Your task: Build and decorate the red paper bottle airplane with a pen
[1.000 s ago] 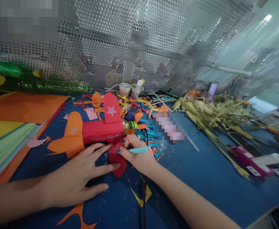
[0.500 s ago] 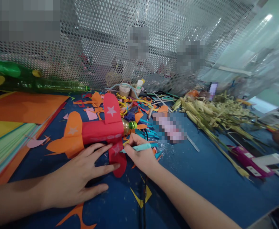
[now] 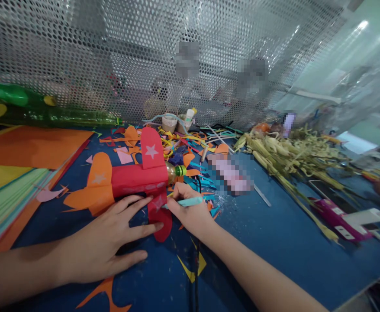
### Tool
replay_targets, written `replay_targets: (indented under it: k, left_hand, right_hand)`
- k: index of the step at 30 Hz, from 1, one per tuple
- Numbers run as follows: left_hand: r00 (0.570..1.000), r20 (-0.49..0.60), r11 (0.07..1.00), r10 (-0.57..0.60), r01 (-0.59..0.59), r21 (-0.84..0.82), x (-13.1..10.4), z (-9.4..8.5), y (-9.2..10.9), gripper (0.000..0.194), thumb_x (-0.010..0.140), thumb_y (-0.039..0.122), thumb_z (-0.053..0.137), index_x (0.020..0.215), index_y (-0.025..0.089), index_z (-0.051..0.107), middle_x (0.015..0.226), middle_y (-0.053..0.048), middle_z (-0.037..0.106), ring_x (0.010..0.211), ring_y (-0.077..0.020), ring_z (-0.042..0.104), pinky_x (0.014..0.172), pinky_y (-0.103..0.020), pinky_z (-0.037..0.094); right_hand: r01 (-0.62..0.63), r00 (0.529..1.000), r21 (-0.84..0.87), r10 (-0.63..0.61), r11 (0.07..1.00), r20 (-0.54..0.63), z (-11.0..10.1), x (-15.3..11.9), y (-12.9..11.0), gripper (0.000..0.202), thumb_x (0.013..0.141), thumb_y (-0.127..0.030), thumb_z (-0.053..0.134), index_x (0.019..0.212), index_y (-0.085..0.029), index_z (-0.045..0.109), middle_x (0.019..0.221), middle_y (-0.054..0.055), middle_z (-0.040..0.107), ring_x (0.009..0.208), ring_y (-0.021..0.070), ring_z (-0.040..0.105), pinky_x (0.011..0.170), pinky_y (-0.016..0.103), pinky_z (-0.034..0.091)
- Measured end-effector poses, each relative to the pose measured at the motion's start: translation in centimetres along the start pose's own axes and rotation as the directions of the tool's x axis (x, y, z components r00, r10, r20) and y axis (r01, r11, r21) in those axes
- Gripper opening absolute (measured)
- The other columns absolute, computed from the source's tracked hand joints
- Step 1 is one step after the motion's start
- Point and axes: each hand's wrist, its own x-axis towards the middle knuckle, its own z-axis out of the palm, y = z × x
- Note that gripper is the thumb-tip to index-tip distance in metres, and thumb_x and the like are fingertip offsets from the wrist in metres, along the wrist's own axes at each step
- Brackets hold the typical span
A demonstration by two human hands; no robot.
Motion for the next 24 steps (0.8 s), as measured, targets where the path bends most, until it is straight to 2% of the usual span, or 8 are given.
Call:
replay_targets:
  k: [5, 11, 17, 24]
  left_hand:
    - [1.0, 0.023, 1.0, 0.004, -0.004, 0.007, 0.03, -0.02, -0.04, 0.044, 0.087, 0.047, 0.053, 0.129, 0.032, 0.053, 0.143, -0.017, 0.037, 0.129, -0.041, 0.034, 0.096, -0.06, 0.039]
    - [1.0, 0.023, 1.0, -0.006, 0.006, -0.001, -0.01, -0.03, -0.02, 0.045, 0.087, 0.047, 0.053, 0.13, 0.034, 0.052, 0.144, -0.016, 0.035, 0.129, -0.0407, 0.034, 0.096, -0.06, 0.039]
    - [1.0, 0.005, 1.0, -0.008, 0.008, -0.011, 0.07, 0.05, -0.06, 0.043, 0.086, 0.047, 0.054, 0.127, 0.033, 0.055, 0.144, -0.015, 0.037, 0.128, -0.0403, 0.035, 0.096, -0.059, 0.039]
    - [1.0, -0.014, 1.0, 0.004, -0.004, -0.004, -0.06, 0.03, -0.13, 0.045, 0.086, 0.046, 0.055, 0.13, 0.035, 0.052, 0.145, -0.012, 0.037, 0.129, -0.039, 0.034, 0.097, -0.058, 0.039]
  right_hand:
    - [-0.002, 1.0, 0.017, 0.002, 1.0, 0.022, 0.1, 0.07, 0.07, 0.022, 0.076, -0.018, 0.052, 0.062, -0.022, 0.035, 0.056, -0.007, 0.036, 0.05, 0.0092, 0.033, 0.048, 0.023, 0.028]
    - [-0.01, 1.0, 0.003, 0.01, 1.0, -0.007, 0.08, 0.09, 0.07, 0.023, 0.076, -0.018, 0.052, 0.061, -0.022, 0.035, 0.055, -0.007, 0.036, 0.05, 0.0097, 0.034, 0.049, 0.023, 0.029]
    - [0.021, 1.0, -0.019, -0.021, 1.0, 0.011, 0.08, -0.01, 0.22, 0.024, 0.076, -0.018, 0.052, 0.06, -0.022, 0.034, 0.057, -0.006, 0.036, 0.052, 0.01, 0.034, 0.05, 0.023, 0.029]
    - [-0.043, 0.999, 0.061, 0.043, 0.997, 0.002, 0.16, 0.09, 0.4, 0.022, 0.078, -0.019, 0.051, 0.064, -0.023, 0.035, 0.055, -0.008, 0.035, 0.048, 0.0092, 0.033, 0.048, 0.023, 0.028]
